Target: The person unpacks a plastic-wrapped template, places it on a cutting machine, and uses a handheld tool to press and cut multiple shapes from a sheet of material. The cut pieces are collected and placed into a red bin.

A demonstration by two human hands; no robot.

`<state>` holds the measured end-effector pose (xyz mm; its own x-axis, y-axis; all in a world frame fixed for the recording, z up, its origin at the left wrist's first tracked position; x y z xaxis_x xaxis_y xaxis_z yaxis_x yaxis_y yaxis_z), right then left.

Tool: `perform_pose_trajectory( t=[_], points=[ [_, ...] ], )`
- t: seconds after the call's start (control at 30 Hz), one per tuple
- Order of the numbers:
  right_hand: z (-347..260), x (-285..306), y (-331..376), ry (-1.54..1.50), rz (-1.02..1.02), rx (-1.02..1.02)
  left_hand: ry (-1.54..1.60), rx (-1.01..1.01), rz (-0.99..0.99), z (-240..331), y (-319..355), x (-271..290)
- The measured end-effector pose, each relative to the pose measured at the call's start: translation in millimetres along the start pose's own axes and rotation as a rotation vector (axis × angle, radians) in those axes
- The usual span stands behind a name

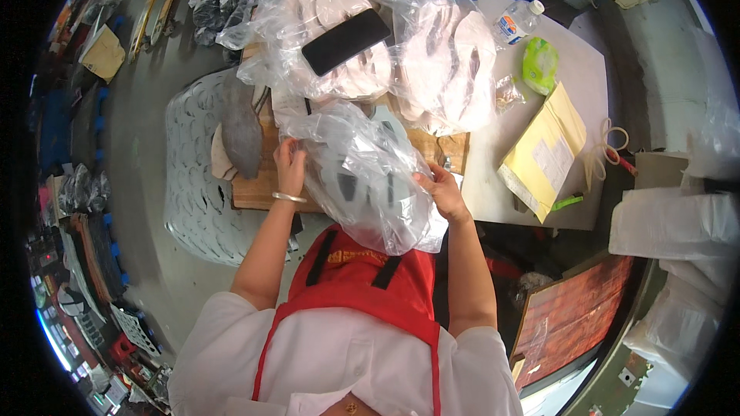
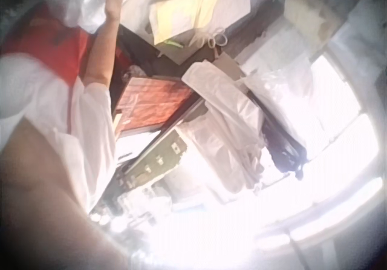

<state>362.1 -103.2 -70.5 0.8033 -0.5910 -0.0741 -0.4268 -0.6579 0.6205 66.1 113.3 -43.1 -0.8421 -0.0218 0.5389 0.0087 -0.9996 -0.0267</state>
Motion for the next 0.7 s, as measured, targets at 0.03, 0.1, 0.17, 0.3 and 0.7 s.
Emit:
perform_pose_trajectory(
  t=[0.03,0.1,0.17,0.3,0.7],
  points=[
    [1,-1,-9,0.163,0.039,-0.020,0.004,0.013,0.023,8,1,3],
    [-14,-6,-20,-0.091,0.076,0.014,-0.006,-0.138,0.058,39,0,2],
    [-25,-1,-33,-0.303,0.252,-0.016,-0.018,-0.201,0.051,59,-4,-9],
    [-57,-9,-39,-0.511,0.346,0.074,-0.030,-0.143,0.010,66,-25,-38],
    [-33,-5,-111,0.226,0.633,0.447,-0.033,0.040,0.037,21,-62,-61]
  ],
)
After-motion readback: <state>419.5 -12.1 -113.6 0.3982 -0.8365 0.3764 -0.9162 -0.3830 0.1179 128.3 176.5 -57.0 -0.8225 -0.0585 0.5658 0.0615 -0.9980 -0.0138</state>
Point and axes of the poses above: each hand's wrist, its own y-axis away from the middle knuckle, its own x-axis out of the back of the hand, z = x × y, the point moved 9 cm from there along -y, towards the middle knuckle, and after that the axes turned 13 degrees about z, right-handed, at the moved point
